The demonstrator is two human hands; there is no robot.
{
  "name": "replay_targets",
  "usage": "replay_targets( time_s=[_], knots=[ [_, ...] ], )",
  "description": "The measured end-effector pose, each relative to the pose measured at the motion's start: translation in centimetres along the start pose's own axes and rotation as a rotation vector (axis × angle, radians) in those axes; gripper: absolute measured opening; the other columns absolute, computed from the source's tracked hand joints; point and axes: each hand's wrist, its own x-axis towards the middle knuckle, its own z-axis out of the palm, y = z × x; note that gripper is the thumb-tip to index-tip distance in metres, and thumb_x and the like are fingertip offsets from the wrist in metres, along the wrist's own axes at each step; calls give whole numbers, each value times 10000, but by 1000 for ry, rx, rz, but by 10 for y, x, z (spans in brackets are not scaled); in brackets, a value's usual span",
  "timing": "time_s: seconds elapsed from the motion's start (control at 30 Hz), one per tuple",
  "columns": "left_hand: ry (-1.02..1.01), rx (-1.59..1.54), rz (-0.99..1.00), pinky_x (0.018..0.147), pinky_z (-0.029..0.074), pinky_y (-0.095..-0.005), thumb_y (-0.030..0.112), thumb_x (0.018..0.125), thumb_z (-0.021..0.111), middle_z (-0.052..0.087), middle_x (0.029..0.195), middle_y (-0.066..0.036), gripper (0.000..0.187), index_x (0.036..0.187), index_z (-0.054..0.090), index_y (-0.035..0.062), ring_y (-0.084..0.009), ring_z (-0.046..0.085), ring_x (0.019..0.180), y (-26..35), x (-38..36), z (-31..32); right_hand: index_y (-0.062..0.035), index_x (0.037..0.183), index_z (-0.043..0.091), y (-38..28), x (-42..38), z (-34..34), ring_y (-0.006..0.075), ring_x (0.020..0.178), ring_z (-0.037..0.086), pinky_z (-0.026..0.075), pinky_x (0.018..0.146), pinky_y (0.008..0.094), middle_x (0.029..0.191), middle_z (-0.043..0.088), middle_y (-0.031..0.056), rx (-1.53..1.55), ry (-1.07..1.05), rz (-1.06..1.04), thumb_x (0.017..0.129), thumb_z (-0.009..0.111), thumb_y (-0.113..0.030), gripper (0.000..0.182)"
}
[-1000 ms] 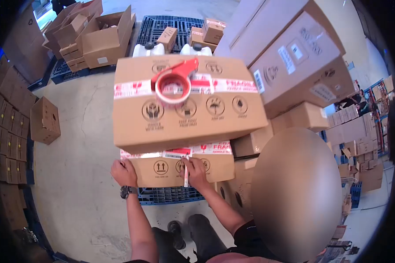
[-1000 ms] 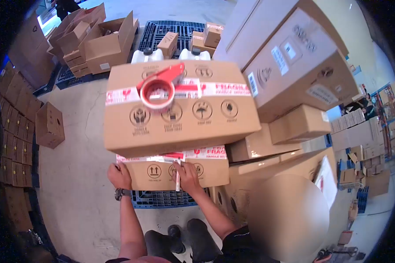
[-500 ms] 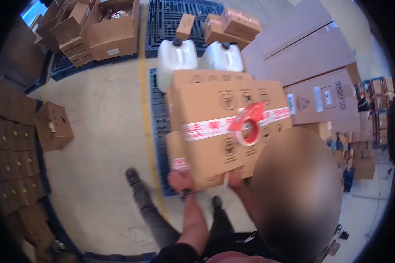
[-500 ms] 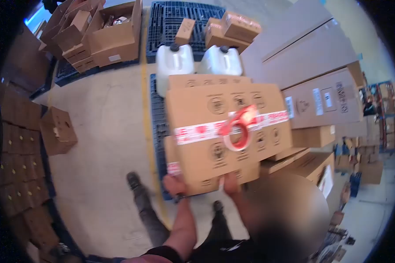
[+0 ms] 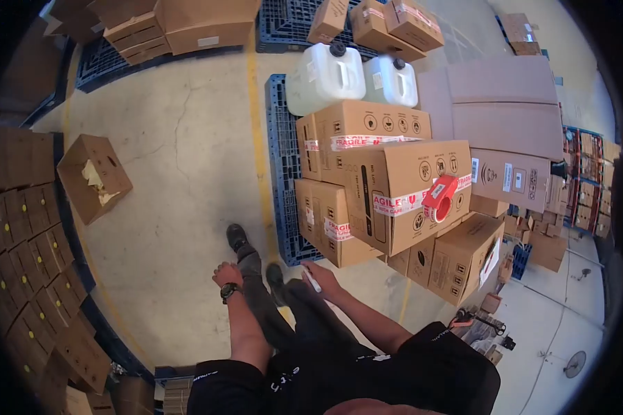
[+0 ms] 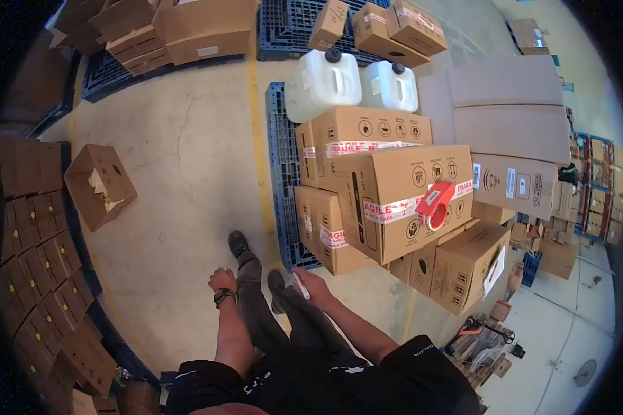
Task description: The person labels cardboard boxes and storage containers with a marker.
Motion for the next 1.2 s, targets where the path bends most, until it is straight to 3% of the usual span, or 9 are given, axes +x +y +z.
replay_targets(
  time_s=[0.17,0.2,0.23,0.37,0.43,0.53,0.8,0.87,1.2],
  knots=[
    [-406,-107,-30,904,498,-538,449,961,478,687,1102,-214,502,1071,664,-3,-403,646,1080,-27,-3,-21,-15,1199,625,-30,106,-51,378,1087,641,522,929,434,1188,657,201,106,182,-203,892,666,-218,371],
    [-437,-166,1,907,502,-536,460,956,486,688,1099,-238,518,1059,670,-14,-423,645,1077,-23,-2,-27,-1,1177,637,-32,125,-66,355,1069,656,521,936,405,1169,669,187,51,418,-337,883,681,-164,339],
    [-441,-195,37,907,504,-531,458,951,500,687,1082,-256,516,1046,677,-17,-437,644,1059,-18,-1,-36,10,1102,664,-43,148,-82,291,1020,674,518,926,367,1111,691,158,480,492,-193,884,679,-99,244],
    [-488,-131,142,906,508,-516,481,927,553,681,1062,-291,531,1022,687,-25,-451,642,1047,-4,33,-63,-4,933,677,-75,234,-191,95,731,613,502,649,274,801,645,24,609,988,-162,936,620,-50,73],
    [-503,-59,159,912,509,-518,505,907,578,678,1066,-286,547,1021,678,-21,-448,641,1050,-4,63,-76,3,944,657,-79,258,-232,87,692,596,496,625,252,767,631,34,905,1051,112,960,604,-100,117],
    [-448,46,129,935,504,-527,536,863,625,632,1172,-263,591,1079,639,-14,-454,605,1109,15,124,-111,13,966,637,-37,313,-251,88,653,581,492,608,247,736,615,34,1176,1306,159,966,608,-142,157],
    [-275,229,21,1015,440,-589,533,759,713,417,1411,-218,768,1244,488,-20,-503,417,1281,88,176,-178,0,1040,652,51,383,-244,89,673,575,500,644,240,830,638,30,925,1285,263,970,629,-195,209],
    [-188,321,341,1037,411,-593,478,737,716,471,1346,-213,663,1163,534,3,-499,421,1261,30,190,-133,-2,1016,661,52,392,-249,72,679,571,478,616,226,819,639,23,826,1270,346,969,630,-194,200],
    [-226,166,367,954,457,-566,362,717,690,514,1297,-206,362,868,588,48,-448,437,1205,34,273,-235,-10,941,694,44,397,-249,78,581,565,441,534,240,680,635,21,763,1391,522,934,640,-184,183]
  ],
)
